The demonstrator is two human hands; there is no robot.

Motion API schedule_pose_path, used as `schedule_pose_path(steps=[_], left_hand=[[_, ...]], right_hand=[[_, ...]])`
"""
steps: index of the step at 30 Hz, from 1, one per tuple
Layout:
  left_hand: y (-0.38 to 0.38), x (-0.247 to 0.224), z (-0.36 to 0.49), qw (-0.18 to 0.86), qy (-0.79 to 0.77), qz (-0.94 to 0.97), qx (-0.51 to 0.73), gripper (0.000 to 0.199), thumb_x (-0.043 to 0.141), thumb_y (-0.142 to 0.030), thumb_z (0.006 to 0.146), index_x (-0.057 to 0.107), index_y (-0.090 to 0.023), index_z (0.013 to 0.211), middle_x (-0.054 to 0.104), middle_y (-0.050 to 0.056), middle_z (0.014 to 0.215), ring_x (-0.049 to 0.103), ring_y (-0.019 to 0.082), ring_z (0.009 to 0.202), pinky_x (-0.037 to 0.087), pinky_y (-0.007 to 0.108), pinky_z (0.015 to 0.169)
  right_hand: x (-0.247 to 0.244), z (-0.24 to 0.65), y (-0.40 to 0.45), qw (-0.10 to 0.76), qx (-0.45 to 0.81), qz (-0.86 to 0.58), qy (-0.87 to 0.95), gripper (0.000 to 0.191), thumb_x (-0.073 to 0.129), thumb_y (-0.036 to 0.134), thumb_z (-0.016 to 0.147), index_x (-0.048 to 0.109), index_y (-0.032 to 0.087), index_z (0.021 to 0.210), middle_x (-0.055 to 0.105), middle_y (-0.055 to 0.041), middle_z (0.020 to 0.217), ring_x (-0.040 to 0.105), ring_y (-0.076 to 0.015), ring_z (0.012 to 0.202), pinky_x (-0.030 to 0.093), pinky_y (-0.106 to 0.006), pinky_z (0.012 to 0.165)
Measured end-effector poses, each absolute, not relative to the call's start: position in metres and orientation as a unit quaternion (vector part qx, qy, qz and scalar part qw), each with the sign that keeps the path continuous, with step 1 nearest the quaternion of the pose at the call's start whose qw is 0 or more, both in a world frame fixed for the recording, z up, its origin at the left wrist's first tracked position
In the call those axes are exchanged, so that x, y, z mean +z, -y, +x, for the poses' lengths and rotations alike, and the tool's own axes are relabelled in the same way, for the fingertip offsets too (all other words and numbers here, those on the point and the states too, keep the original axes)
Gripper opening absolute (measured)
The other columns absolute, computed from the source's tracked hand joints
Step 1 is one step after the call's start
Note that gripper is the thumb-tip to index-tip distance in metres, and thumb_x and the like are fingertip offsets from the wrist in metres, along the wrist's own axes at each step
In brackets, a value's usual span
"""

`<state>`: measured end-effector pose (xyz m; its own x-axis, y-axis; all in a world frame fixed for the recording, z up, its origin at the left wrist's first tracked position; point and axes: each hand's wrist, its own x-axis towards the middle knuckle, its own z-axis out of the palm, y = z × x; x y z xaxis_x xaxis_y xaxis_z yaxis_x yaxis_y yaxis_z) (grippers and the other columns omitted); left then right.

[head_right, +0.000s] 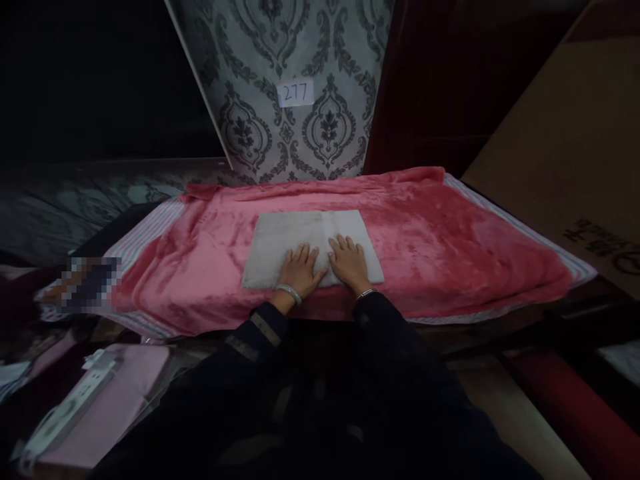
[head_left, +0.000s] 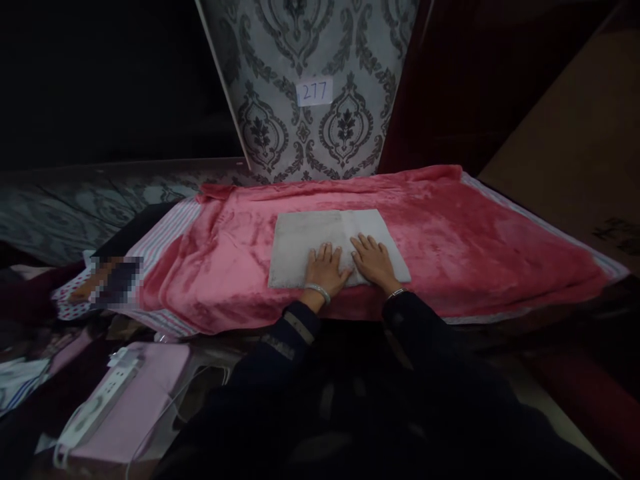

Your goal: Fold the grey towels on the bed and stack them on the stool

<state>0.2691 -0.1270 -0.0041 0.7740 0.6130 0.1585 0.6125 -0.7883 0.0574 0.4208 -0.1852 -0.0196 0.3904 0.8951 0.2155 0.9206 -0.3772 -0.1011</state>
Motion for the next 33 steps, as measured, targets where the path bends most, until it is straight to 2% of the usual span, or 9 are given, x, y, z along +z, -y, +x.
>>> schedule_pose_path(steps=[4,12,15,17,20,24,28,33], left_hand=[[0.107,0.000,0.226,-0.020,-0.387,0.917,0.091,0.070,0.033,-0.058,0.098,0.040,-0.014,0.151,0.034,0.020,0.159,0.028,0.033,0.149,0.019,0.055,0.120],[0.092,-0.004,0.166,0.000,-0.451,0.886,0.107,0.060,0.033,-0.042,0.100,0.038,-0.012,0.152,0.033,0.016,0.161,0.024,0.029,0.151,0.021,0.056,0.120],[0.079,0.004,0.154,0.047,-0.450,0.889,0.069,0.058,0.040,-0.042,0.098,0.042,-0.016,0.150,0.033,0.014,0.161,0.026,0.031,0.150,0.022,0.059,0.119],[0.064,0.018,0.153,0.083,-0.443,0.892,0.035,0.053,0.043,-0.043,0.097,0.050,-0.021,0.144,0.041,0.011,0.157,0.031,0.034,0.147,0.026,0.062,0.116],[0.039,0.047,0.178,0.103,-0.414,0.903,0.042,0.046,0.041,-0.037,0.098,0.056,-0.022,0.138,0.050,0.011,0.151,0.035,0.033,0.145,0.028,0.060,0.115],[0.019,0.070,0.258,0.102,-0.344,0.933,0.034,0.056,0.042,-0.032,0.096,0.040,-0.018,0.150,0.031,0.015,0.162,0.027,0.027,0.150,0.026,0.054,0.119],[0.011,0.050,0.324,0.087,-0.334,0.938,0.021,0.062,0.044,-0.036,0.095,0.034,-0.019,0.154,0.023,0.013,0.165,0.022,0.026,0.152,0.021,0.057,0.120],[-0.001,0.008,0.336,0.056,-0.342,0.938,0.028,0.062,0.030,-0.049,0.098,0.034,-0.023,0.155,0.027,0.010,0.164,0.020,0.028,0.152,0.015,0.058,0.121]], right_hand=[[-0.019,0.420,0.185,0.115,-0.057,-0.830,0.542,0.053,0.029,0.033,0.102,0.042,0.021,0.152,0.035,-0.0069,0.160,0.030,-0.0290,0.146,0.028,-0.051,0.116],[-0.026,0.419,0.183,0.134,-0.046,-0.826,0.546,0.053,0.030,0.033,0.101,0.042,0.021,0.152,0.032,-0.0073,0.161,0.029,-0.0297,0.148,0.025,-0.053,0.117],[-0.031,0.438,0.179,0.154,0.007,-0.815,0.559,0.052,0.033,0.036,0.100,0.044,0.025,0.150,0.035,-0.0045,0.160,0.031,-0.0286,0.147,0.028,-0.053,0.117],[-0.025,0.459,0.173,0.187,0.062,-0.797,0.571,0.054,0.033,0.036,0.100,0.042,0.025,0.152,0.040,-0.0034,0.157,0.037,-0.0248,0.144,0.033,-0.046,0.116],[-0.002,0.485,0.153,0.239,0.081,-0.791,0.557,0.058,0.031,0.032,0.099,0.037,0.019,0.155,0.048,-0.0063,0.152,0.048,-0.0215,0.137,0.038,-0.038,0.114],[0.026,0.486,0.114,0.221,0.034,-0.820,0.528,0.056,0.030,0.028,0.099,0.040,0.018,0.153,0.043,-0.0081,0.155,0.041,-0.0239,0.142,0.035,-0.044,0.115],[0.013,0.466,0.089,0.174,-0.004,-0.826,0.537,0.053,0.032,0.030,0.100,0.043,0.022,0.151,0.038,-0.0074,0.158,0.031,-0.0280,0.147,0.028,-0.056,0.116],[-0.018,0.460,0.091,0.119,-0.073,-0.822,0.552,0.051,0.031,0.033,0.101,0.044,0.025,0.150,0.037,-0.0043,0.159,0.031,-0.0289,0.146,0.026,-0.055,0.116]])
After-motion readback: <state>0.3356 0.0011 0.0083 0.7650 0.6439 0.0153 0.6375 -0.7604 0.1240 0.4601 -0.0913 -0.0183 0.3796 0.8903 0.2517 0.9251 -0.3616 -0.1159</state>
